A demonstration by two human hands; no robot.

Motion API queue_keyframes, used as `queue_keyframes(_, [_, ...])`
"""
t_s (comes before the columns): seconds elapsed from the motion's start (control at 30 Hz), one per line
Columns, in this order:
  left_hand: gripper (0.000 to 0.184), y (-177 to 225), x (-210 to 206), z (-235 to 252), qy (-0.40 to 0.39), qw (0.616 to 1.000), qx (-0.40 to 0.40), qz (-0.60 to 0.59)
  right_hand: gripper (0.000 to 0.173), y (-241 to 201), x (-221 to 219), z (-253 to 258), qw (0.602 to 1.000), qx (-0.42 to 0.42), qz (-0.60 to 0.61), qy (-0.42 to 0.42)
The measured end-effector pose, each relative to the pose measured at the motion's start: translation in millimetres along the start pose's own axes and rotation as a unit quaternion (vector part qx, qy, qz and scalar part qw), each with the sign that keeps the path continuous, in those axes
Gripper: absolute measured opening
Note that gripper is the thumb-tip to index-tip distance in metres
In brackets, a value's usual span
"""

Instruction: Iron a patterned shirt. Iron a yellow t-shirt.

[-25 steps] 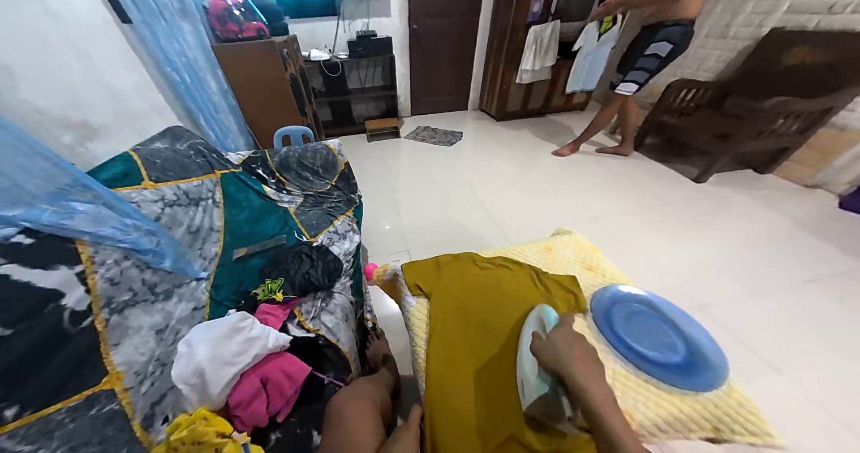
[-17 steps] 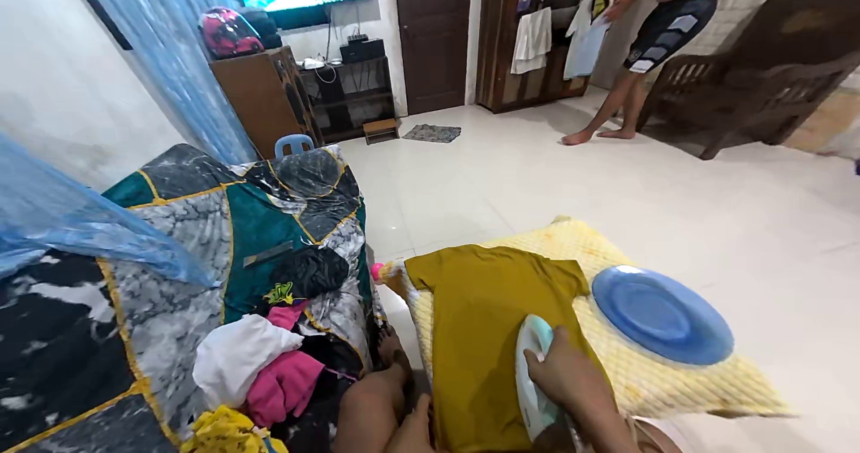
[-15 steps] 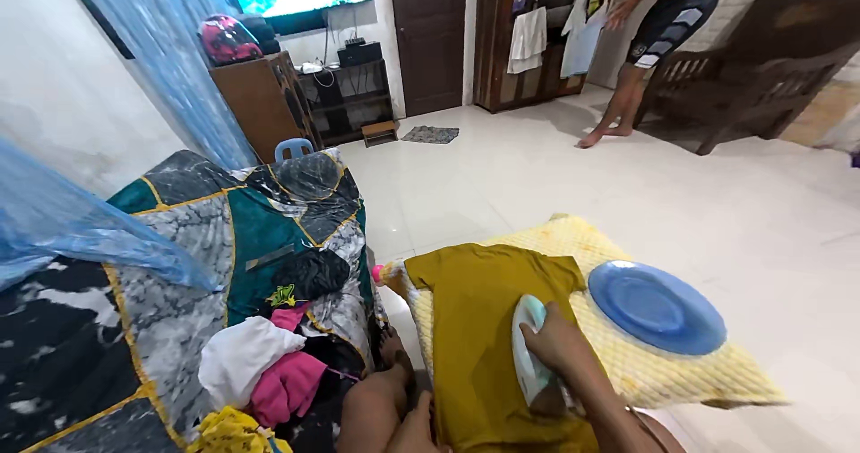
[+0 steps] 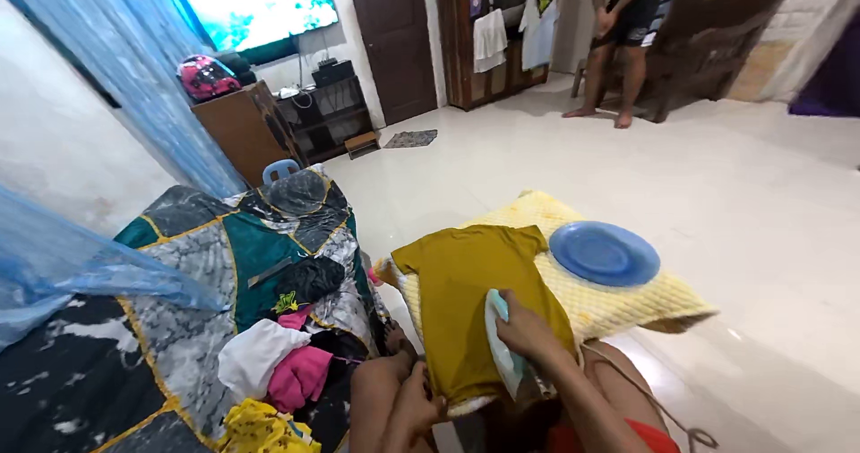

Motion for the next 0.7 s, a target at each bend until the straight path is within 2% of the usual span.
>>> queue_keyframes(0.13, [0.081,24,15,-19,0.139,0.983,-0.072,0.099,0.070,19,1,-4,0.997,0.032,0.063,-0.011])
queue_keyframes(0.23, [0.067,68,34,-45,0.246,0.946,-0.130,0.167,0.066,23,2,-2,0.993,0.038,0.106,-0.025])
queue_keyframes(0.3, [0.059,101,40,-51,0.265,0.935,-0.167,0.165,0.066,21,1,0,0.993,0.034,0.111,-0.037])
queue_keyframes(0.4, [0.049,147,41,-30,0.229,0.939,-0.201,0.161,0.068,13,2,3,0.996,0.019,0.071,-0.046])
queue_keyframes(0.5, [0.050,183,26,13,0.148,0.948,-0.170,0.225,0.071,3,10,9,0.999,-0.003,0.033,-0.035])
queue_keyframes(0.57, [0.056,191,5,46,0.093,0.945,-0.151,0.276,0.073,-2,13,19,0.999,-0.015,0.026,-0.024])
queue_keyframes(0.7, [0.072,176,-41,80,0.021,0.917,-0.140,0.372,0.073,-8,19,56,1.000,-0.026,0.009,0.002])
Point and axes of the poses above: each hand's wrist, its own z-axis towards the middle knuckle, its own x-axis out of the back of the hand, y = z × x, the point moved 7 cm from there along z, towards the middle knuckle, and after that the axes turned 14 degrees about y, right-handed, at the moved point
